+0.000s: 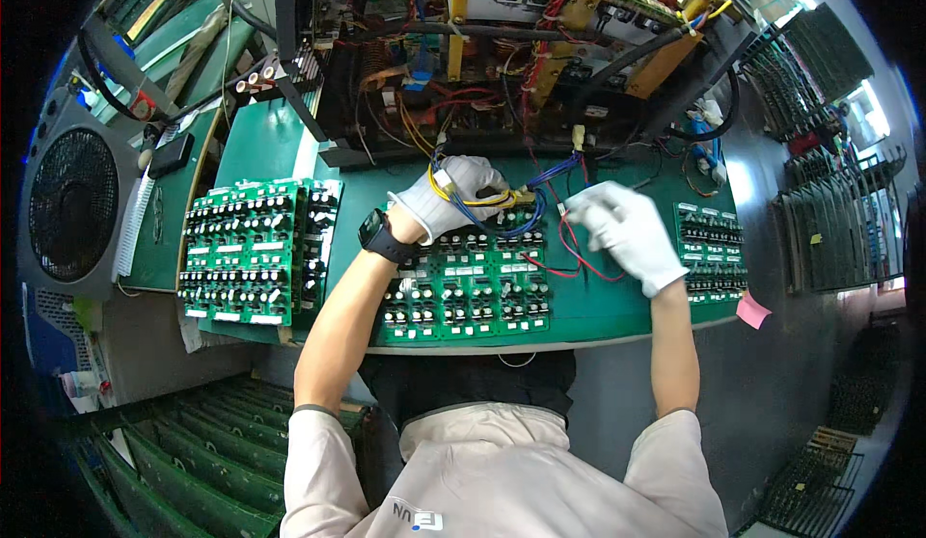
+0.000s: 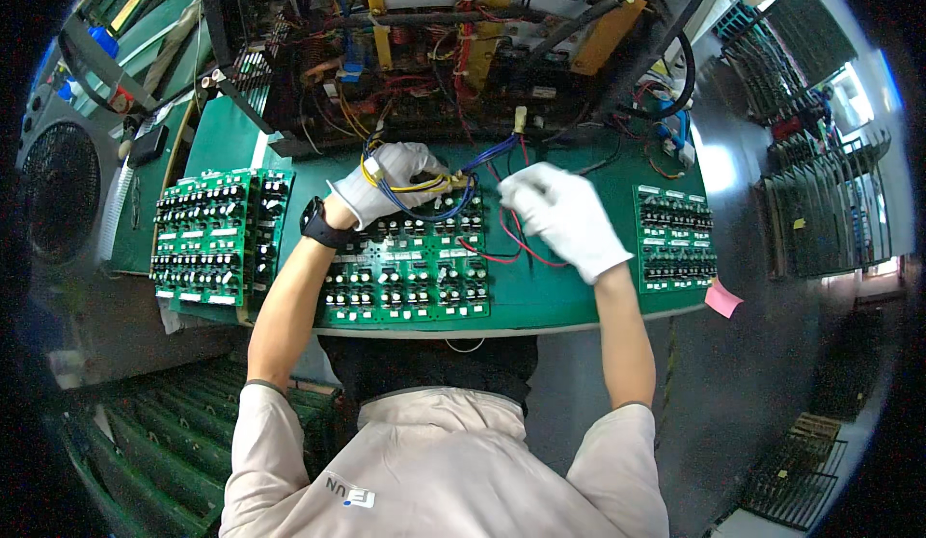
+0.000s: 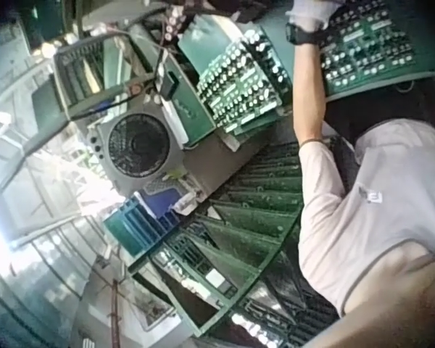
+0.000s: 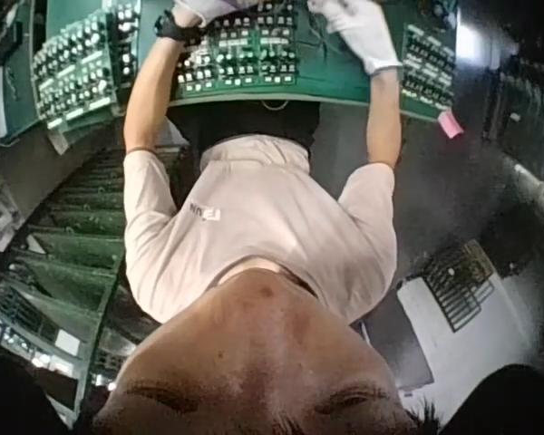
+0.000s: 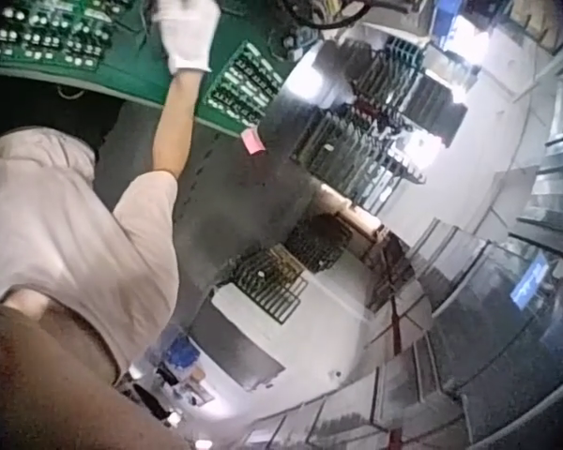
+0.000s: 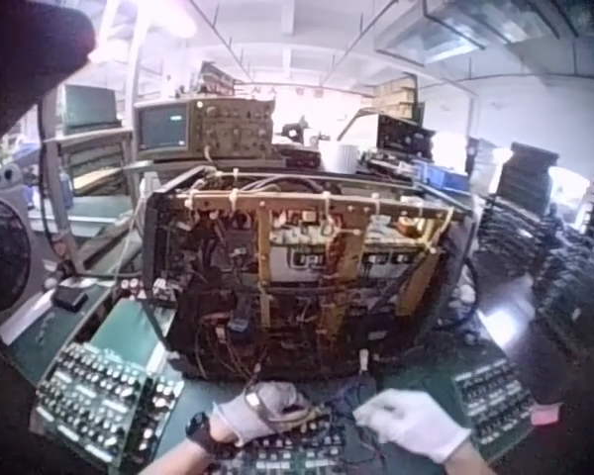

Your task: Connecting wires and assembling components into a multi-layered circuit board structure.

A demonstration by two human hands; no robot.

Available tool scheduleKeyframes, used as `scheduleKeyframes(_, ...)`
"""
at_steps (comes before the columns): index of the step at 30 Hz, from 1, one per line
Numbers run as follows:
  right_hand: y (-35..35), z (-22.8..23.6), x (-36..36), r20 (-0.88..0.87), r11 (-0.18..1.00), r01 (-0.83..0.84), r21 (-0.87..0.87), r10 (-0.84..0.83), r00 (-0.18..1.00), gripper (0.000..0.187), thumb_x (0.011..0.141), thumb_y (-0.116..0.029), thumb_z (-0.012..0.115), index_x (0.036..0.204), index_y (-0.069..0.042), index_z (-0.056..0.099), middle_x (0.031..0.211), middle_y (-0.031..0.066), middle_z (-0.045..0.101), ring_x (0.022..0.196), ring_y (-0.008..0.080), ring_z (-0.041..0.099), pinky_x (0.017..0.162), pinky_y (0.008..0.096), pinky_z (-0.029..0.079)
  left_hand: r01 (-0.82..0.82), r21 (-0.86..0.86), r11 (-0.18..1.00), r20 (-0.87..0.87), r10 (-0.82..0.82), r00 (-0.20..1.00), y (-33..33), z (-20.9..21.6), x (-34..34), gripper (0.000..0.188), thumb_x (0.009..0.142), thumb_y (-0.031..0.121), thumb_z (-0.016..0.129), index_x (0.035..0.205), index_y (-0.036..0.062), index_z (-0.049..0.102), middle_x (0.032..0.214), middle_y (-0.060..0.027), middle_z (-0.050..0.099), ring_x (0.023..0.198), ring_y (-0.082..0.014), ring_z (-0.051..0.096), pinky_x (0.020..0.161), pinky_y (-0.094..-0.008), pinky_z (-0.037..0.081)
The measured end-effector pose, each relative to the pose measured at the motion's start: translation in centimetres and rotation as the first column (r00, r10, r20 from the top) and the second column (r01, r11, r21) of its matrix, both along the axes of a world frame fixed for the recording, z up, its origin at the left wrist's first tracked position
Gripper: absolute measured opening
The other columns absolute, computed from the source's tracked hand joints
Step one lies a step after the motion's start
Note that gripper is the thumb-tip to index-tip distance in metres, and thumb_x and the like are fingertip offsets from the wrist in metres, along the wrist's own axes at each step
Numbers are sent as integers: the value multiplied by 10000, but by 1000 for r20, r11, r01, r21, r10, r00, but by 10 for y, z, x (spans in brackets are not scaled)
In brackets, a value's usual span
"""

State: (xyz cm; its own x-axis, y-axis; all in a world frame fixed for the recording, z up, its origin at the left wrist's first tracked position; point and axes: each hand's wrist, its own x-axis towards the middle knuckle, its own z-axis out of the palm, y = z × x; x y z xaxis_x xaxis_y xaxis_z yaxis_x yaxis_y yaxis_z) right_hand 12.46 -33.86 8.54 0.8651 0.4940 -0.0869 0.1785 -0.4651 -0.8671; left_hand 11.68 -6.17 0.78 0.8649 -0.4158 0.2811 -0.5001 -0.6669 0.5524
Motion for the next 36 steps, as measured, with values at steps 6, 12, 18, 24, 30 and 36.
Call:
scheduleKeyframes(6, 26, -31, 8, 469, 952, -48, -304, 193, 862, 253, 908, -238, 646, 1048, -28, 665, 874, 168, 667, 768, 327, 660, 711, 415, 537, -20, 105, 994, 25, 18, 1000, -4, 6, -8, 282, 849, 284, 729, 990, 40, 729, 879, -170, 667, 886, -362, 652, 785, -446, 526)
scheduleKeyframes(12, 39, -46, 29, 525, 885, -114, -452, 367, 768, 254, 848, -290, 679, 911, -44, 676, 889, 206, 673, 854, 402, 642, 754, 502, 516, -41, 128, 991, 72, 32, 997, -11, 3, -5, 303, 871, 345, 709, 953, 55, 738, 856, -163, 663, 830, -350, 645, 714, -443, 522)
scheduleKeyframes(18, 44, -47, 51, 460, 801, -192, -567, 501, 733, 294, 886, -344, 663, 899, -51, 680, 893, 207, 668, 870, 417, 629, 765, 506, 500, -51, 181, 982, 61, 41, 997, -12, 6, 0, 359, 893, 400, 684, 904, 45, 737, 834, -177, 659, 816, -362, 647, 717, -458, 514)
scheduleKeyframes(24, 49, -38, 54, 446, 768, -223, -600, 552, 705, 255, 889, -303, 663, 905, -50, 683, 883, 199, 663, 869, 414, 627, 766, 501, 498, -65, 230, 971, 174, 25, 984, -13, 0, -1, 419, 915, 424, 649, 817, 18, 688, 812, -178, 645, 782, -357, 649, 658, -444, 516)
scheduleKeyframes(30, 48, -43, 48, 567, 810, -208, -548, 542, 620, 189, 871, -213, 667, 873, -25, 685, 817, 203, 667, 815, 408, 640, 722, 473, 506, -95, 263, 960, 310, 9, 951, -16, -1, -5, 419, 923, 419, 651, 798, 19, 648, 751, -153, 609, 722, -322, 642, 622, -416, 517)
scheduleKeyframes(36, 42, -59, 48, 592, 775, -197, -600, 596, 542, 182, 840, -130, 614, 988, -30, 644, 868, 179, 636, 842, 372, 616, 751, 468, 497, -130, 279, 951, 380, 15, 925, -17, -6, -6, 415, 933, 419, 645, 769, 38, 625, 717, -127, 592, 673, -298, 632, 588, -394, 508)
